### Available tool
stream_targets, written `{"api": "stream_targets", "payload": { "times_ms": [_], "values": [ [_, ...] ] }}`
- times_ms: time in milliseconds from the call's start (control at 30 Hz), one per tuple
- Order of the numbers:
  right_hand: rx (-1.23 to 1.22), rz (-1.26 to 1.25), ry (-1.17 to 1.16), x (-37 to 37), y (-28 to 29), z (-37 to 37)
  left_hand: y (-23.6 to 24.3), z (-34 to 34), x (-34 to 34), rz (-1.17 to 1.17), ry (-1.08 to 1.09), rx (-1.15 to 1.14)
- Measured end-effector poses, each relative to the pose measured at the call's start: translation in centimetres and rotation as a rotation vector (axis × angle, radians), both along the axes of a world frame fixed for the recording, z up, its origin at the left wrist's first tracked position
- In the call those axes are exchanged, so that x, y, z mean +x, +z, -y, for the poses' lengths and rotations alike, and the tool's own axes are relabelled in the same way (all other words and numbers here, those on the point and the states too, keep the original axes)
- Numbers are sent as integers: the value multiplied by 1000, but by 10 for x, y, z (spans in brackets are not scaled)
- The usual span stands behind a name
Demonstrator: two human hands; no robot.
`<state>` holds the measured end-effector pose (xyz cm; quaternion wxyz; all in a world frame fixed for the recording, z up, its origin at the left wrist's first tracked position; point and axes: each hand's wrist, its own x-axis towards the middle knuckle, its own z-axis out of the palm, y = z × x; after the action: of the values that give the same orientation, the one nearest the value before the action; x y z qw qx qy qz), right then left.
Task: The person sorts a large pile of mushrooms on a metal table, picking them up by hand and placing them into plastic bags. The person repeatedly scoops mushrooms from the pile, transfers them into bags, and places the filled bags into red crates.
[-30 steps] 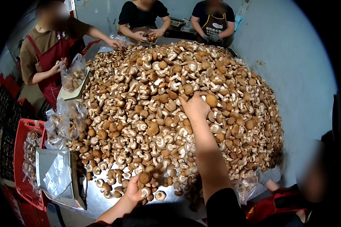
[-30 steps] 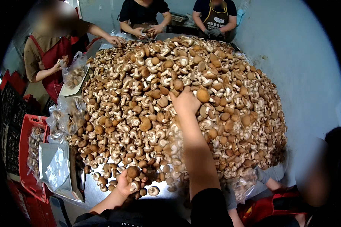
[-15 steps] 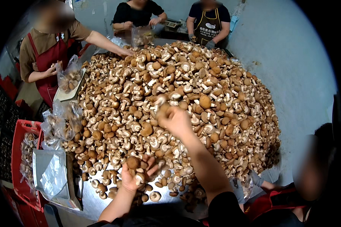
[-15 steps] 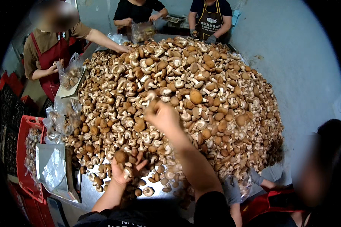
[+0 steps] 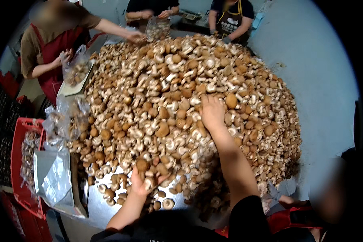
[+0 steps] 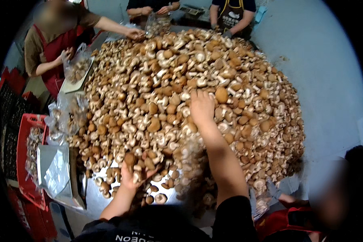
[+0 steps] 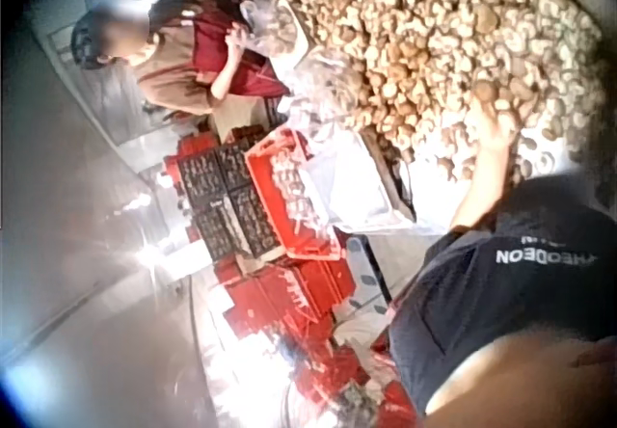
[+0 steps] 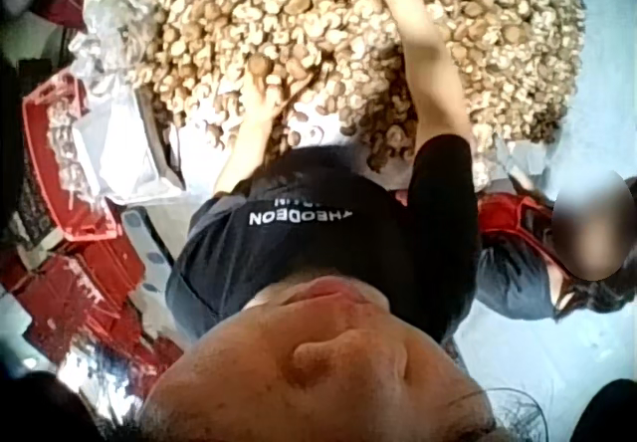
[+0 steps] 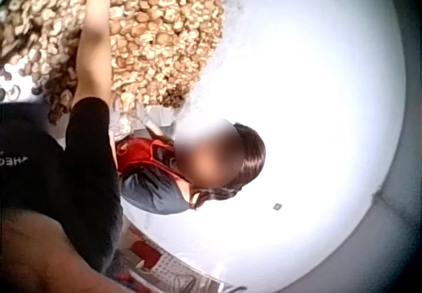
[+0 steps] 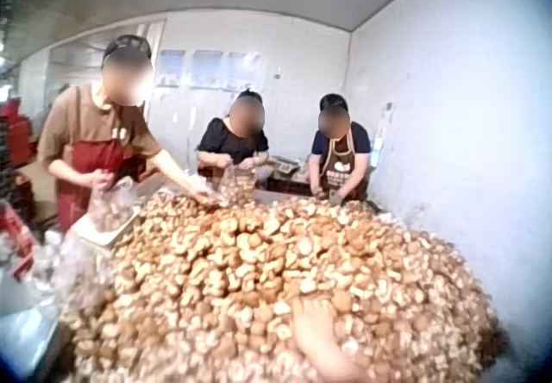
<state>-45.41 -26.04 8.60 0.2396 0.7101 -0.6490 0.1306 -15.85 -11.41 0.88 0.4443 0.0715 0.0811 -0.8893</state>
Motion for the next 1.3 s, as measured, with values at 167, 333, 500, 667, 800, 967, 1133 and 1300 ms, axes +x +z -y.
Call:
{"api": "stream_targets", "payload": {
  "times_ms": [167, 333, 500, 667, 800, 967, 1133, 1300],
  "values": [
    [-229, 307, 119, 26, 16, -41, 17, 10, 7, 70, 22, -6],
    [587, 1451, 178, 78, 7, -142, 19, -4, 7, -102, -50, -159],
    [842, 1607, 274, 115, -56, -234, -7, -47, 27, 121, -347, -127],
    [1284, 1909, 343, 131, -76, -309, -15, -116, 44, 255, -529, -123],
    [1310, 1913, 311, 137, -78, -344, -39, -144, 52, 392, -594, -8],
    [1291, 2058, 130, 114, -86, -357, -9, -146, 48, 140, -533, -77],
    [806, 2428, 19, 104, -126, -377, -7, -140, 42, -57, -525, -147],
    [579, 1989, -155, 103, -72, -348, -13, -137, 38, 57, -603, -72]
  ]
}}
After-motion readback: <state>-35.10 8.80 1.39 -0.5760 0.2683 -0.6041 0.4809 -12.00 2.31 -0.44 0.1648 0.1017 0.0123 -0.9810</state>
